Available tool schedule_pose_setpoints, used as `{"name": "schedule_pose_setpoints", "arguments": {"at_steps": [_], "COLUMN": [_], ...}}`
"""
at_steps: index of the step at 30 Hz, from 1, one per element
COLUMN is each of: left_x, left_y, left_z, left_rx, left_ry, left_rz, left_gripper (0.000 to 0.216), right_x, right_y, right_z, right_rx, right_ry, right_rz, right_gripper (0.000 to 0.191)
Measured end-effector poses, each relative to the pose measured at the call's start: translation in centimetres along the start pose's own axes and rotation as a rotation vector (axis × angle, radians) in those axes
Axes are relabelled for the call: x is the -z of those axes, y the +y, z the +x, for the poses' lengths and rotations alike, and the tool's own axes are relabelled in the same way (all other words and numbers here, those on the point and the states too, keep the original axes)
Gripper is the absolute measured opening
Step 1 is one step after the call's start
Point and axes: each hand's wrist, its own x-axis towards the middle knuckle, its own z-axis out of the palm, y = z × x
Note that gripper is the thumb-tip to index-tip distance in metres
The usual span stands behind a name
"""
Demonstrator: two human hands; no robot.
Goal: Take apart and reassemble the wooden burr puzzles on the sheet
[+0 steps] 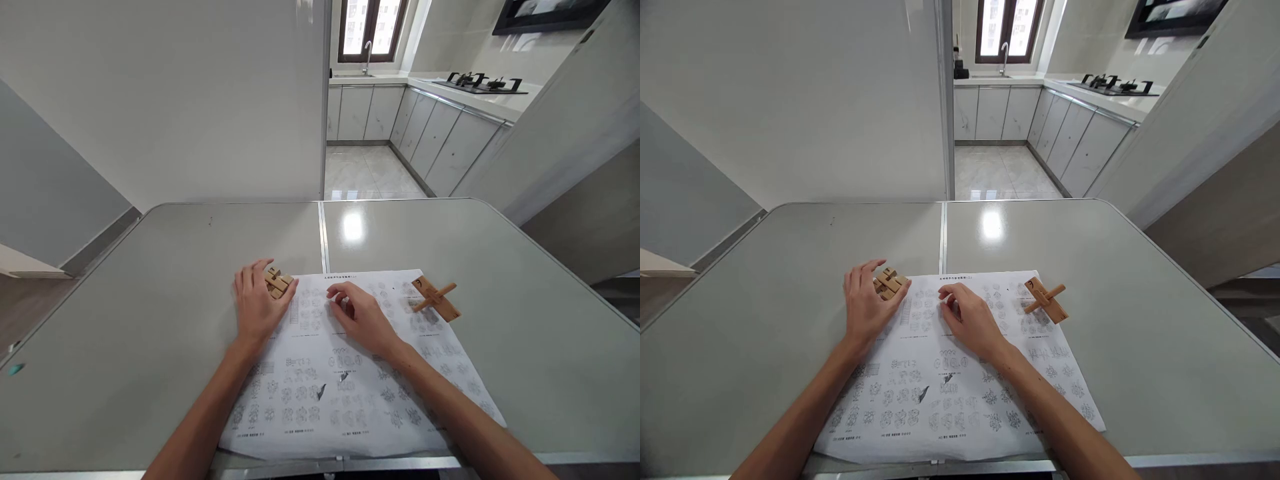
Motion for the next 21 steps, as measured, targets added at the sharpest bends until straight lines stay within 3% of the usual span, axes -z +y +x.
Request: {"name": "schedule_pose_setpoints", "arguments": {"at_steps": [3, 5, 8, 11, 21], "left_x": [0.2, 0.4, 0.4, 0.2, -0.8], "left_y": [0.4, 0.7, 0.9, 1.1, 0.8], "left_z": [-0.1, -0.2, -0.6, -1.1, -2.1], "left_rx": [-0.136, -0.251, -0.473, -0.610, -0.657], "left_ry": [0.033, -0.035, -0.171, -0.225, -0.312], "left_rz": [-0.129, -0.258, -0.392, -0.411, -0.422], "left_gripper": [0.031, 0.011, 0.026, 0.036, 0.046], "right_x": [0.0, -0.1, -0.1, -0.1, -0.4], "right_y": [0.0, 0.0, 0.1, 0.1, 0.5], "right_z": [0.0, 0.0, 0.1, 0.1, 0.2], "right_rx": [0.002, 0.003, 0.000, -0.002, 0.023], "right_ry": [0.000, -0.002, 0.000, 0.006, 0.024], "right_rz": [0.006, 0.011, 0.016, 0.022, 0.037], "right_gripper": [0.017, 0.016, 0.016, 0.016, 0.015]}}
